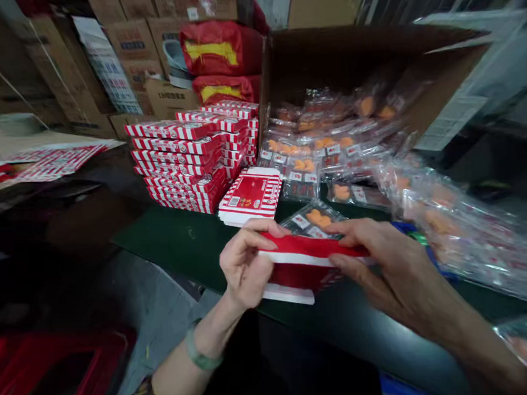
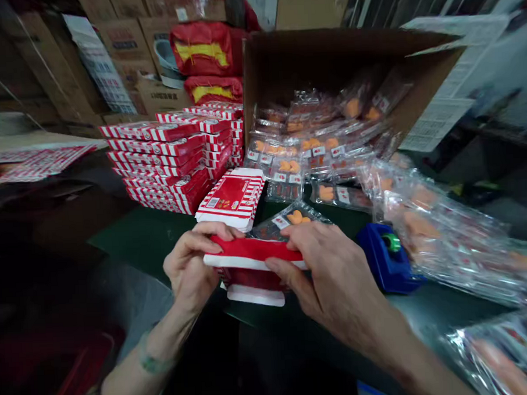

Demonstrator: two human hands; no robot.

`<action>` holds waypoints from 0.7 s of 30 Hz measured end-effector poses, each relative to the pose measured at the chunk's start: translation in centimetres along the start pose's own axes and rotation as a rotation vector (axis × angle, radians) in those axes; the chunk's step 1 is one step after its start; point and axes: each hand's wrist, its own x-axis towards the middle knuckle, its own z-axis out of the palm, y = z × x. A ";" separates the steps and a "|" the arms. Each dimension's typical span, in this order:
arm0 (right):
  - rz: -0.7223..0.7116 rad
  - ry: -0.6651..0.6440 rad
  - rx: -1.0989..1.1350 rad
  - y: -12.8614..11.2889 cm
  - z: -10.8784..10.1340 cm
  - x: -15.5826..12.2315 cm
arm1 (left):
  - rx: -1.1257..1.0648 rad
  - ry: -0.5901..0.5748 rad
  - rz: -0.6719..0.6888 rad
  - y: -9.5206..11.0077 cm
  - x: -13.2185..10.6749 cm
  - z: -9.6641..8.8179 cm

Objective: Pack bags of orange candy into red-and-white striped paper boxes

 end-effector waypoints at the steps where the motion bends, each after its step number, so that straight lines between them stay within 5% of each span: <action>1: -0.008 -0.134 0.088 0.2 -0.1 0.7 | 0.063 -0.003 0.010 0.1 0.2 0.1; 5: 0.077 -0.589 0.399 0.6 -0.6 3.6 | 0.201 -0.059 -0.017 0.7 0.8 0.0; 8: 0.250 -0.779 0.491 0.0 -1.2 5.2 | 0.186 -0.144 -0.094 1.3 0.9 -0.3; 11: 0.353 -0.879 0.459 -1.0 -1.2 5.8 | 0.165 -0.217 -0.134 1.9 0.9 -0.6; 16: 0.307 -0.888 0.285 -1.5 -0.1 6.2 | 0.266 -0.242 -0.206 1.2 0.0 -1.1; 21: 0.177 -0.864 0.554 -0.1 -0.2 6.7 | 0.267 -0.136 -0.307 0.1 -0.7 -1.1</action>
